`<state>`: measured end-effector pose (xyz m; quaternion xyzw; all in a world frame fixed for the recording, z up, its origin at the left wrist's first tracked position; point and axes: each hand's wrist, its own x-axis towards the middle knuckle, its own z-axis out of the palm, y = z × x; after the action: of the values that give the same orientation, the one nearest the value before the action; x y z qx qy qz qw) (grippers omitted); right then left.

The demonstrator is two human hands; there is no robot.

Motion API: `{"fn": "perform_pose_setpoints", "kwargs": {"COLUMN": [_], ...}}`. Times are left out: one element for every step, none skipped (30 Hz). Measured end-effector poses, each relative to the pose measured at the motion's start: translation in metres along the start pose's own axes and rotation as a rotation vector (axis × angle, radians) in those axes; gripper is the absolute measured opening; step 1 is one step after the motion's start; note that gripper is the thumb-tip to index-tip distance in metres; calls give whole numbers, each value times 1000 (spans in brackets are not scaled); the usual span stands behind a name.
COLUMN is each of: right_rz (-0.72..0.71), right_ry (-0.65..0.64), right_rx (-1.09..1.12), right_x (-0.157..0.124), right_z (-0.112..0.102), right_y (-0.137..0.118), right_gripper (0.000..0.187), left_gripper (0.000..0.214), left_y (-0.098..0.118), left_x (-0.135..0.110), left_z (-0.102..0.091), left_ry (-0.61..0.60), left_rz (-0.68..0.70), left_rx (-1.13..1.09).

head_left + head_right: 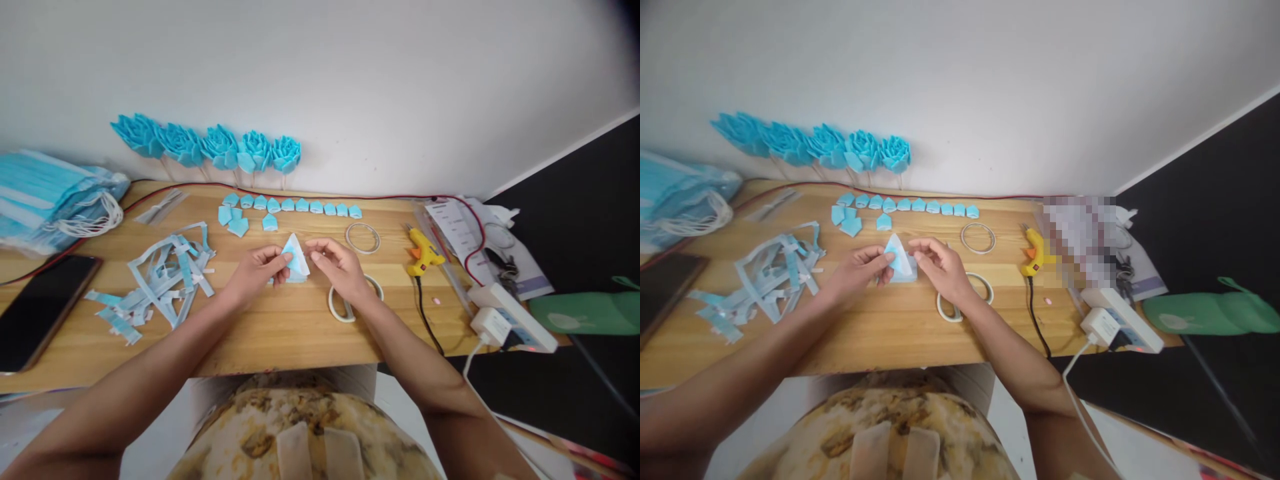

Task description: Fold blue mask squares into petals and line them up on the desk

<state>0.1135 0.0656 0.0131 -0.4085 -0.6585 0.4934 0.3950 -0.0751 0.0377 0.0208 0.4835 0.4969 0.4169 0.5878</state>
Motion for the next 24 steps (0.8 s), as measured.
{"fn": "perform_pose_setpoints", "kwargs": {"right_rz": [-3,-11,-25,-45,-70,-98,-131,-165,-195,-213,-212,-187,-142,-88,-37,0,22,34,43,51,61,69,73,73], "right_ry": [-10,-20,-24,-22,-14,-1,17,35,51,63,63,55,37,8,-28,-64,-94,-111,-118,-115,-109,-104,-103,-105], "right_rx": [1,-4,-15,-33,-58,-88,-119,-147,-167,-177,-172,-148,-106,-56,-8,27,46,50,44,36,29,25,18,11], "right_x": [0,0,-1,-1,-2,-2,-3,-3,-3,-3,-3,-3,-3,-2,-2,-2,-2,-2,-2,-2,-2,-2,-2,-2], "right_z": [0,1,1,2,3,3,4,4,4,4,4,3,3,2,2,1,1,1,2,2,3,4,4,5], "right_y": [1,1,1,1,0,-1,-2,-3,-3,-4,-4,-4,-4,-4,-3,-3,-3,-3,-3,-3,-2,-2,-1,-1], "right_gripper": [22,22,21,21,21,21,22,23,25,26,26,26,24,21,20,20,22,24,25,24,23,22,22,21], "left_gripper": [34,34,34,33,33,33,33,33,34,34,34,34,34,34,34,34,34,34,33,32,32,31,31,31], "left_y": [0,-1,-1,-1,-2,-2,-2,-1,-1,-1,-1,-1,0,0,0,0,-1,-1,-2,-4,-5,-6,-7,-8], "left_x": [0,0,0,0,0,0,0,0,0,0,0,0,0,0,-1,-1,-1,-1,-2,-2,-2,-2,-2,-2], "left_z": [0,0,0,0,0,0,0,0,0,0,0,0,0,0,0,1,1,1,2,2,3,3,3,3], "left_ry": [4,6,7,8,9,9,8,8,8,7,4,1,-4,-9,-15,-20,-25,-28,-33,-35,-36,-38,-38,-39], "left_rz": [0,1,3,4,6,6,4,2,0,-1,-1,0,1,3,4,5,7,12,20,30,43,56,67,74], "left_rx": [-4,-7,-10,-12,-16,-20,-23,-24,-24,-22,-17,-10,2,16,34,54,76,98,118,137,154,169,184,196]}}
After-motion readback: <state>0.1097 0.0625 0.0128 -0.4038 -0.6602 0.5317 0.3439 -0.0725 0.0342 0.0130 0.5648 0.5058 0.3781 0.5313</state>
